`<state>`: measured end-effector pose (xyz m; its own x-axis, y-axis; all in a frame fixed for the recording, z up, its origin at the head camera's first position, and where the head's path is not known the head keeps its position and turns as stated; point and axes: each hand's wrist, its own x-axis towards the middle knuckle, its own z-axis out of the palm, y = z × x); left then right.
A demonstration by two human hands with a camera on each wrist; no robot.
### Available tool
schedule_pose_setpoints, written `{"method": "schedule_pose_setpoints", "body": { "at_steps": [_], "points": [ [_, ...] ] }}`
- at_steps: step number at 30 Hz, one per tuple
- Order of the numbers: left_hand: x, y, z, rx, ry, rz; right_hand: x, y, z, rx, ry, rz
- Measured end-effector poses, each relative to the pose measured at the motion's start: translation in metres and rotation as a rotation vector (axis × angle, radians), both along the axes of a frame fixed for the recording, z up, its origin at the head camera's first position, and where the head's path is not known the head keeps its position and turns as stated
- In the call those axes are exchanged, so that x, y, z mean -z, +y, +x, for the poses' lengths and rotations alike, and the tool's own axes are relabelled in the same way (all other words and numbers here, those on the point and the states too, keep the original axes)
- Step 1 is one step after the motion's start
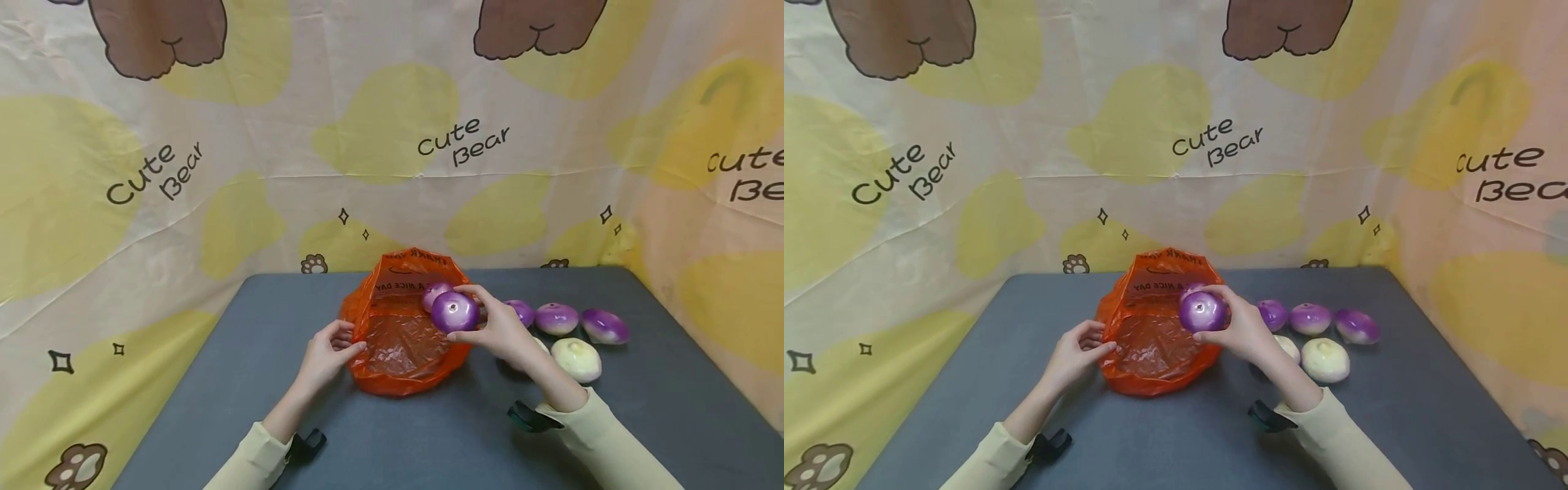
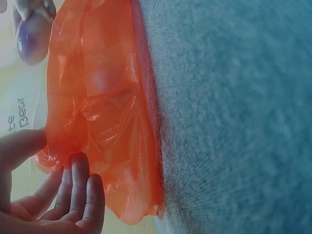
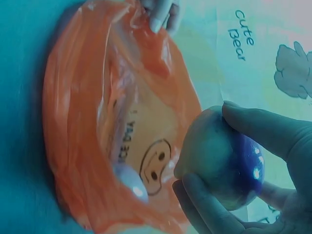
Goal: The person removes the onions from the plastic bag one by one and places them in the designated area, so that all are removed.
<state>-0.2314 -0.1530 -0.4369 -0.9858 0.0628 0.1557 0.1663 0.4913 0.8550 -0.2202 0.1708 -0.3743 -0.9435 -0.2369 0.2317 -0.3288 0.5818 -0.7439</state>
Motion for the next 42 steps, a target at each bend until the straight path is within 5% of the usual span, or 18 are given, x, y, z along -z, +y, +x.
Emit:
{"method": "schedule_pose_setpoints", "body": {
  "at_steps": [42],
  "points": [
    [0.001,0.001,-0.002,0.010,0.002,0.000,-0.012,0.120,0.035,0.232,-0.055,0.136]
  ]
}}
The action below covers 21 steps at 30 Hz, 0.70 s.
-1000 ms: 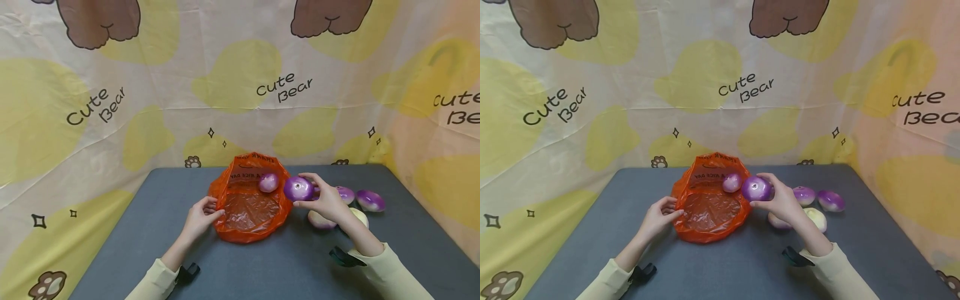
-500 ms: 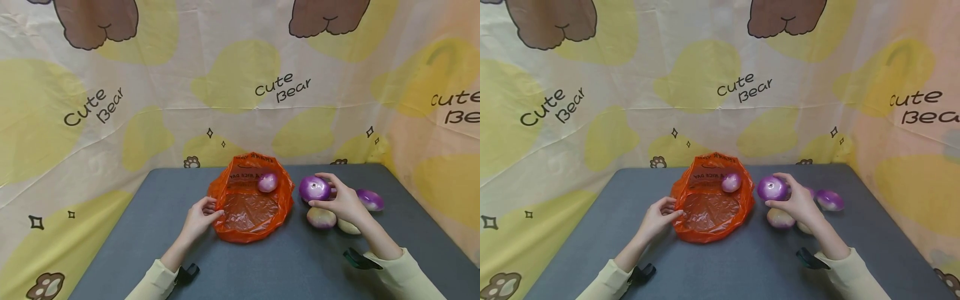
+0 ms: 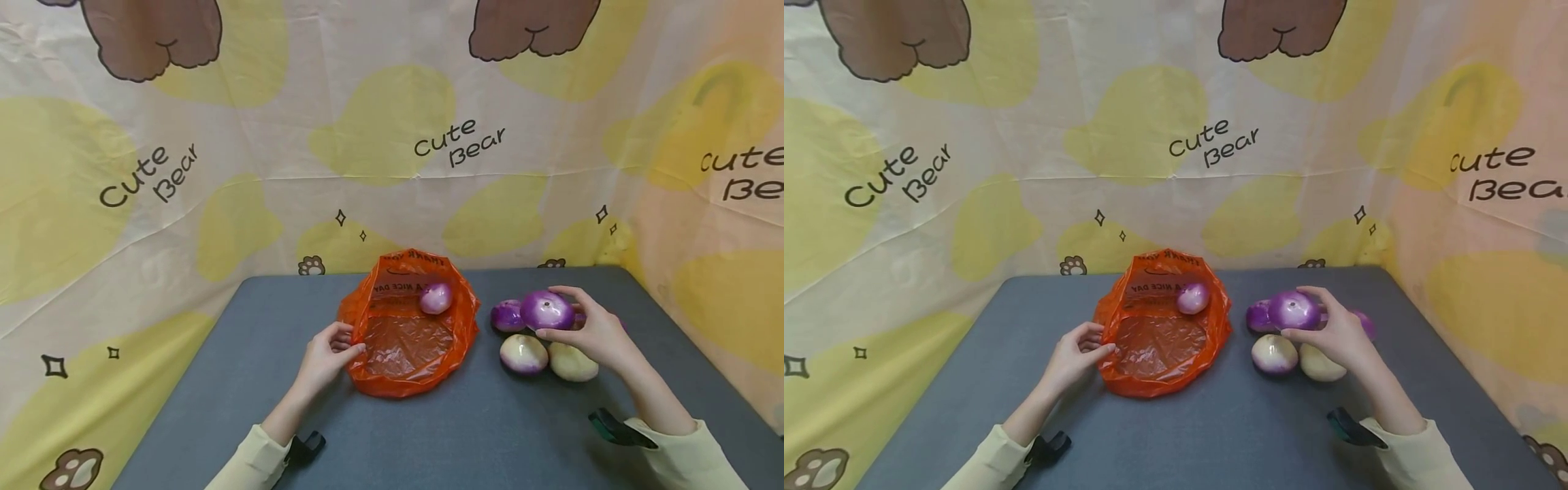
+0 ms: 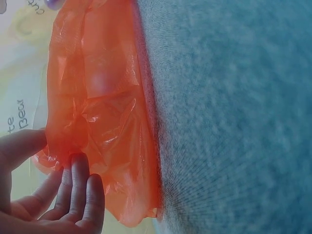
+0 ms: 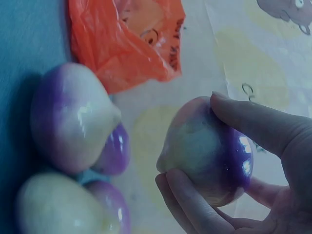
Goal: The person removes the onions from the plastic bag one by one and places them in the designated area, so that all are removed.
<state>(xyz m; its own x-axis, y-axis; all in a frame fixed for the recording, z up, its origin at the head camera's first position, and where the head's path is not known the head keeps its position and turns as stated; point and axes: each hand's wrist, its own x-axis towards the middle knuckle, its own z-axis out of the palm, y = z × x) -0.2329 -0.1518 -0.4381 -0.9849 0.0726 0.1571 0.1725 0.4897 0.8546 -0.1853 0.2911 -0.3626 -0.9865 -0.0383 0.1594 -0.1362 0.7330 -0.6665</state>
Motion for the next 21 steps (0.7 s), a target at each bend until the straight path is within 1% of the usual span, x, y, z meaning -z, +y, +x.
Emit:
{"method": "schedule_pose_setpoints", "body": {
  "at_steps": [2,13,18,21],
  "points": [
    [0.000,0.000,0.000,0.002,0.000,0.001,0.000,0.007,0.003,0.017,-0.005,0.024],
    [0.002,0.000,-0.001,0.002,0.025,-0.005,0.007,0.043,0.017,0.097,-0.053,0.067],
    [0.002,0.000,-0.001,-0.001,0.015,-0.004,0.010,0.056,0.022,0.105,-0.069,0.086],
    [0.002,0.000,-0.001,-0.002,0.014,-0.004,0.014,0.064,0.023,0.104,-0.059,0.086]
  ]
}}
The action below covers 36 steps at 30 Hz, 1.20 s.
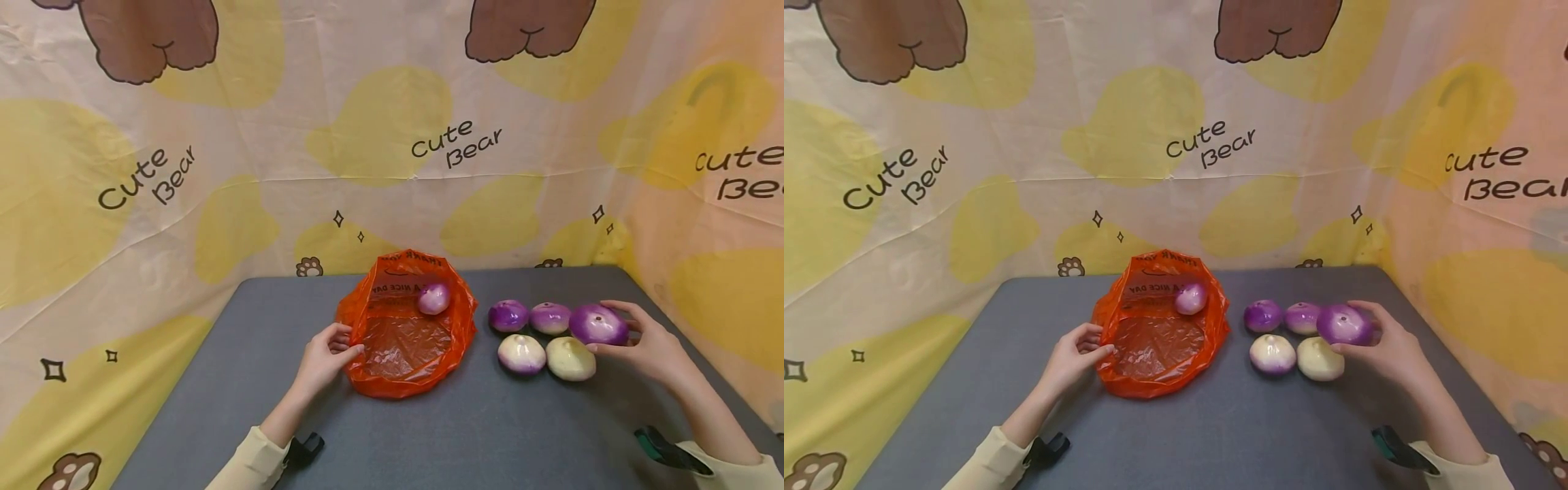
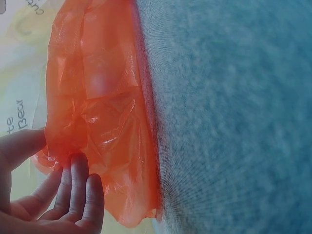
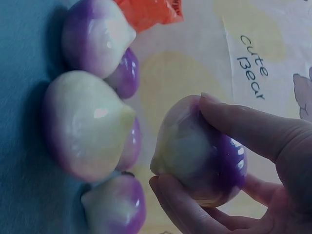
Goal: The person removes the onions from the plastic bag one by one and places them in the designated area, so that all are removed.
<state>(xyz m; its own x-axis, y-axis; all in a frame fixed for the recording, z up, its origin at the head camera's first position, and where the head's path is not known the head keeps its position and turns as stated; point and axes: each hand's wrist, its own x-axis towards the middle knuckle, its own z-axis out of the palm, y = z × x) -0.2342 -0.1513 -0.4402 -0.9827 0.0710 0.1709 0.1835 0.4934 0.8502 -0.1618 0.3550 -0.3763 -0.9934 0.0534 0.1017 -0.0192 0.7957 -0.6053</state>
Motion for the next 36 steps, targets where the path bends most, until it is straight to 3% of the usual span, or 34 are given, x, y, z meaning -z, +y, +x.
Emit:
{"method": "schedule_pose_setpoints", "body": {
  "at_steps": [4,14,36],
  "points": [
    [-0.001,0.000,0.000,0.003,0.006,0.005,0.005,0.011,0.001,-0.003,0.008,-0.008],
    [0.001,-0.001,-0.001,0.009,0.018,0.007,0.020,0.033,0.004,-0.042,-0.084,-0.090],
    [0.000,-0.002,-0.002,0.005,0.015,-0.004,0.043,0.057,0.007,-0.053,-0.155,-0.035]
  ]
}}
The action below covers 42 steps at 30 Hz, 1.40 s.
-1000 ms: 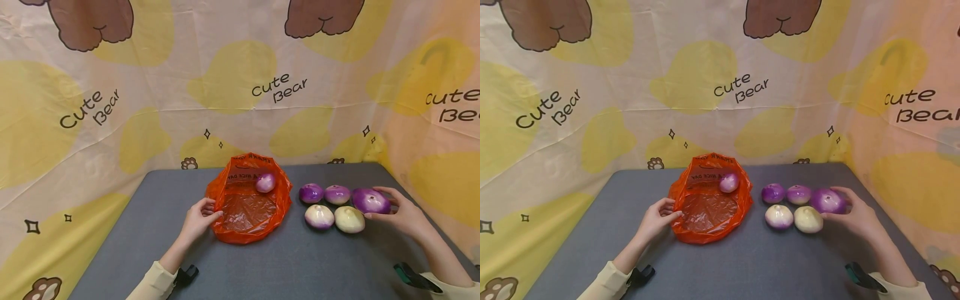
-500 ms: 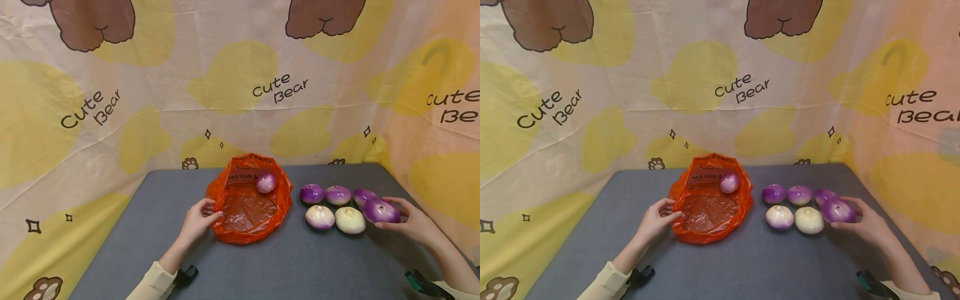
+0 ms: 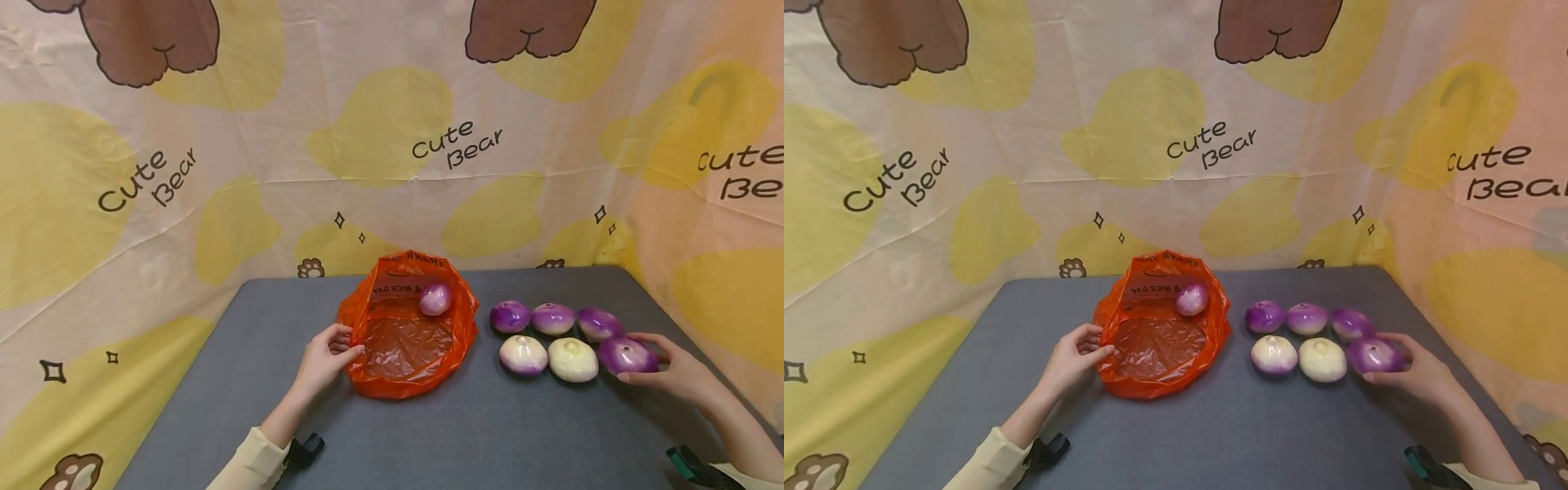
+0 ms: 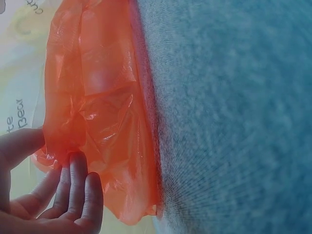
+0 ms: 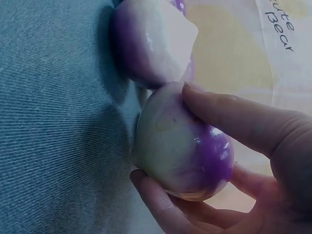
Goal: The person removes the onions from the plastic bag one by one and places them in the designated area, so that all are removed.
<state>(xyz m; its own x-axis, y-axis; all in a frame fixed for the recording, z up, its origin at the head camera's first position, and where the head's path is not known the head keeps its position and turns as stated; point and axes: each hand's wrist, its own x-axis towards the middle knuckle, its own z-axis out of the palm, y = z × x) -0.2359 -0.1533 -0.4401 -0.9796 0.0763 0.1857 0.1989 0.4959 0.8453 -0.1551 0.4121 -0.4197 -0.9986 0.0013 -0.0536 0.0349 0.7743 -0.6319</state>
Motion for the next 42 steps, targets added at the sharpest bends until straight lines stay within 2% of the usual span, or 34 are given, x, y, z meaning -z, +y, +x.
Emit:
{"method": "schedule_pose_setpoints", "body": {
  "at_steps": [9,18,26,42],
  "points": [
    [-0.0007,0.0008,0.0002,0.001,0.001,-0.002,0.0102,0.0021,-0.0010,-0.013,-0.044,-0.065],
    [-0.0008,0.0006,0.0007,0.000,0.000,0.000,0.0099,-0.0002,-0.0021,-0.006,-0.037,-0.085],
    [0.0004,0.0005,0.0012,-0.001,-0.005,0.001,0.0098,-0.0018,-0.0043,0.003,-0.067,-0.091],
    [-0.0007,0.0001,0.0016,0.002,-0.006,0.005,0.0089,0.0015,-0.0007,-0.009,-0.093,-0.108]
  ]
}}
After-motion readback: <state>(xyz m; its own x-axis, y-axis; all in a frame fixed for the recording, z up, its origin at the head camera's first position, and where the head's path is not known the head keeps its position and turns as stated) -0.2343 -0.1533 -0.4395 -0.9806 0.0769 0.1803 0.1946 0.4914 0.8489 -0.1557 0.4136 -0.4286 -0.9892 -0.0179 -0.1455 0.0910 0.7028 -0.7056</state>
